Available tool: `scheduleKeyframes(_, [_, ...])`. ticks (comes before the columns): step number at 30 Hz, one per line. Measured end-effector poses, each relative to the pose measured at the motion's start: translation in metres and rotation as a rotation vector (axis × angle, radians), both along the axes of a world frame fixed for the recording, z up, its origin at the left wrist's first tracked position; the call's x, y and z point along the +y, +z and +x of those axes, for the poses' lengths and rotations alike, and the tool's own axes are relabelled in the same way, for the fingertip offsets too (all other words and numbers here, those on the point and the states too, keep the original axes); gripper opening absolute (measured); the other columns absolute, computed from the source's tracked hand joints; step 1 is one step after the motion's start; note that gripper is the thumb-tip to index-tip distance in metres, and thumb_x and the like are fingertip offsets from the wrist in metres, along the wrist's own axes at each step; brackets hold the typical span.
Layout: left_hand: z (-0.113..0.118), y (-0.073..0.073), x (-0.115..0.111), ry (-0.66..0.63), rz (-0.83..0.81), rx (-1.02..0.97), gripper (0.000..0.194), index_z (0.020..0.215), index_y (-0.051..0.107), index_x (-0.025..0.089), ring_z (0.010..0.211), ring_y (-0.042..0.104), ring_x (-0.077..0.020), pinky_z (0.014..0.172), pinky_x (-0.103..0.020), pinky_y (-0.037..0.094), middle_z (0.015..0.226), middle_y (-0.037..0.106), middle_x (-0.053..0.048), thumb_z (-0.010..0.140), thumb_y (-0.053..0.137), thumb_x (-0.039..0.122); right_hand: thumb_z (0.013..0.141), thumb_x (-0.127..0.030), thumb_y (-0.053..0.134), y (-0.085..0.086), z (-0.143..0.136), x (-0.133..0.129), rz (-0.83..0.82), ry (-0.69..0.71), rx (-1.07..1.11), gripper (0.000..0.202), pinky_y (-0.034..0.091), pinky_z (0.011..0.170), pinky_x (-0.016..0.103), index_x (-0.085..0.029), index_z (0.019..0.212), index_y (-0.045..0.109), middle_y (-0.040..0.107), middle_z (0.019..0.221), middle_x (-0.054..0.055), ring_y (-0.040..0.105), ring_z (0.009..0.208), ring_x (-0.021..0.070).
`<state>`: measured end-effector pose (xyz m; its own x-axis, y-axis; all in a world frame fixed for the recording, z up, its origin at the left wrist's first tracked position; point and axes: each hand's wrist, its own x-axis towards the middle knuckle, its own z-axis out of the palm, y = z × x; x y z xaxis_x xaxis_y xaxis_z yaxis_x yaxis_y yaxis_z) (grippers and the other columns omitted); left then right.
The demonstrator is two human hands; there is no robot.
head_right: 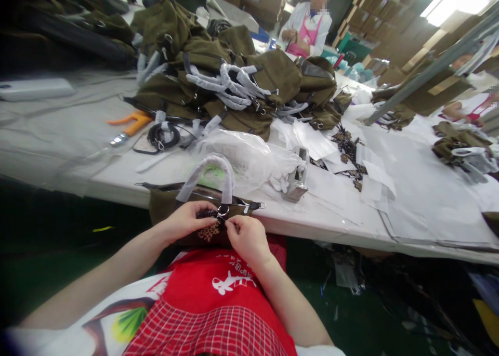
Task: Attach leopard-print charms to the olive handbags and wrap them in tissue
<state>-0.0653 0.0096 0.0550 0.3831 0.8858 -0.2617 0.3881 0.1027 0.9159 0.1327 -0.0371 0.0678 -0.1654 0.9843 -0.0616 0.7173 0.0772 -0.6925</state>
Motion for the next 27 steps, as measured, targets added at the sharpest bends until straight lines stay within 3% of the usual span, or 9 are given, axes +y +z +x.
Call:
scheduleKeyframes(7, [0.0031, 0.0015, -0.0040, -0.007, 0.095, 0.039, 0.023, 0.089, 0.070, 0.017, 0.083, 0.068, -0.0227, 0.082, -0.034, 0.052, 0.088, 0.074, -0.005, 0.072, 0.064, 0.032, 0.087, -0.025, 0.056, -0.0021, -0.0046, 0.0001, 0.034, -0.002, 0.003, 0.020, 0.042, 0.062, 0.024, -0.021, 0.078, 0.073, 0.072, 0.072, 0.002, 0.062, 0.063, 0.0156])
scheduleKeyframes(14, [0.0026, 0.0003, -0.0043, 0.016, 0.133, 0.082, 0.020, 0.088, 0.070, 0.018, 0.082, 0.068, -0.0226, 0.081, -0.034, 0.052, 0.087, 0.074, -0.004, 0.072, 0.063, 0.028, 0.085, -0.027, 0.057, -0.0002, -0.0005, -0.0028, 0.005, -0.020, 0.054, 0.020, 0.038, 0.053, 0.023, -0.020, 0.072, 0.071, 0.066, 0.061, 0.000, 0.055, 0.053, 0.0136])
scheduleKeyframes(27, [0.0045, 0.0017, -0.0085, -0.013, 0.200, 0.150, 0.017, 0.089, 0.069, 0.019, 0.081, 0.066, -0.0207, 0.077, -0.031, 0.050, 0.087, 0.073, -0.003, 0.076, 0.061, 0.027, 0.084, -0.025, 0.057, -0.0003, -0.0035, -0.0008, -0.007, -0.036, 0.035, 0.020, 0.038, 0.054, 0.023, -0.020, 0.072, 0.072, 0.067, 0.062, 0.000, 0.055, 0.054, 0.0133])
